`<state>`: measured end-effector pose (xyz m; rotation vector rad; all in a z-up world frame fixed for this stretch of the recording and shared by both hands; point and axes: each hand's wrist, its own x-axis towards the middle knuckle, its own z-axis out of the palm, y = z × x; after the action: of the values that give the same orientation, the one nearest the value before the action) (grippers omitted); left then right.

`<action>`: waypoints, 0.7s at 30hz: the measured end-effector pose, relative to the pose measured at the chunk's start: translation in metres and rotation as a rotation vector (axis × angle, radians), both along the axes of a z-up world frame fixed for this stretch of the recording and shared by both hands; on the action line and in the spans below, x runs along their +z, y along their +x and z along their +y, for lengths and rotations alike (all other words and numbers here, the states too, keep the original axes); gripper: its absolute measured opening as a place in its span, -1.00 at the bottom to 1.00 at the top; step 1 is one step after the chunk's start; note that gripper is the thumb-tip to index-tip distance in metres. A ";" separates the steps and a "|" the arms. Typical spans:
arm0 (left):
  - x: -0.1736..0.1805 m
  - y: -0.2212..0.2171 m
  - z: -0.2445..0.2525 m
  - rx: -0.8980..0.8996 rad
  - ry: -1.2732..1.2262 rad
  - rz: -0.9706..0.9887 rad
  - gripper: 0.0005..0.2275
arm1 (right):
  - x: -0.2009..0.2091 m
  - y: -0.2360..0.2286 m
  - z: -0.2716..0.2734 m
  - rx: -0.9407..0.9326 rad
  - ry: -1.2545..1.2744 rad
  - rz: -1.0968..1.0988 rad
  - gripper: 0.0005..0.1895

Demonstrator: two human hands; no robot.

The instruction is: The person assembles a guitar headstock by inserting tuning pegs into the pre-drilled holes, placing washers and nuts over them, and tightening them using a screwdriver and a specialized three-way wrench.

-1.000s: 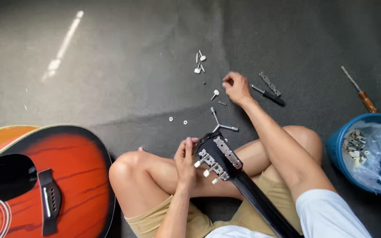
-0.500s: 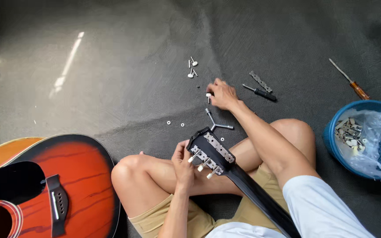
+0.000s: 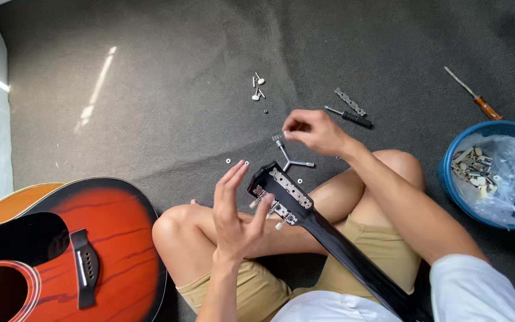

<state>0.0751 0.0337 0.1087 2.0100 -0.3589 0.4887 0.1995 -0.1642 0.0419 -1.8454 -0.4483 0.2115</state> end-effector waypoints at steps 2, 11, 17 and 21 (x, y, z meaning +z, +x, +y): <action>0.002 0.003 -0.007 -0.019 0.046 -0.022 -0.53 | 0.033 -0.029 -0.009 0.064 0.096 -0.091 -0.94; -0.011 0.005 -0.021 -0.023 0.116 -0.131 -0.74 | 0.037 -0.076 0.005 0.018 0.201 -0.449 -0.87; -0.012 0.007 -0.020 0.020 0.131 -0.152 -0.80 | 0.026 -0.079 0.013 -0.088 0.254 -0.517 -0.92; -0.005 0.013 -0.019 -0.013 0.188 -0.161 -0.78 | 0.020 -0.083 0.013 -0.153 0.281 -0.516 -0.92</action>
<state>0.0876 0.0144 0.1035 2.1536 -0.5334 0.6308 0.1169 -0.1509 0.0620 -1.6337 -0.6505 -0.4236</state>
